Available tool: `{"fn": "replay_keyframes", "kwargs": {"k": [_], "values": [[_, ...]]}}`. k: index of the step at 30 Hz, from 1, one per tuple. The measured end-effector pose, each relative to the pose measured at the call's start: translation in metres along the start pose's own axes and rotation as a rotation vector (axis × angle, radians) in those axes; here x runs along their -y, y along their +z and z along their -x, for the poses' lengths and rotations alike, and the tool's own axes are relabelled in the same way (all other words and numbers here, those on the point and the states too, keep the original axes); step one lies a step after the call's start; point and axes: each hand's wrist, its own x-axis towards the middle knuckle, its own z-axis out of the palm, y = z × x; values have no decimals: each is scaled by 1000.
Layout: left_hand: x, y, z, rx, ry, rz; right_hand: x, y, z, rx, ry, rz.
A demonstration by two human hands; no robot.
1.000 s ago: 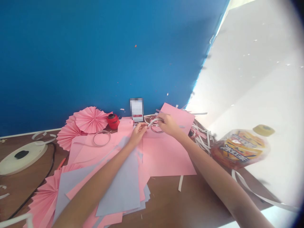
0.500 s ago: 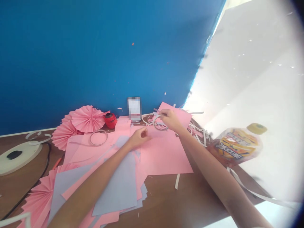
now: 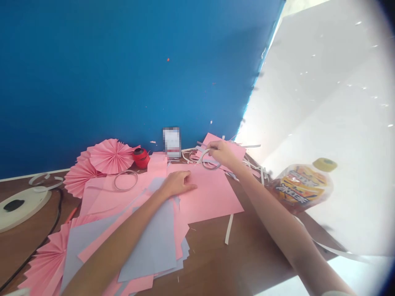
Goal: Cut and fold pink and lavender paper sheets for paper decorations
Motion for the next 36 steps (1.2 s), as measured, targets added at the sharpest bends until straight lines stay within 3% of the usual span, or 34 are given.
{"fn": "replay_keyframes", "kwargs": {"k": [3,6,10,16,20,27,36], "values": [[-3,0,0,-132,-69,103,-1,9,1,53,-23,-5],[-5,1,-4,-213,-98,347,-3,17,2,50,-51,-9],[1,2,-10,-148,-96,586,-3,21,1,53,-88,-27],[5,-4,-14,-123,-167,769,-4,23,1,19,-93,-67],[-1,-7,-13,-32,-203,807,-1,26,3,14,-107,-77],[2,-13,-15,-80,-213,864,-4,28,2,35,-150,-62],[18,-35,-15,40,-307,674,3,-5,4,323,-188,27]]}}
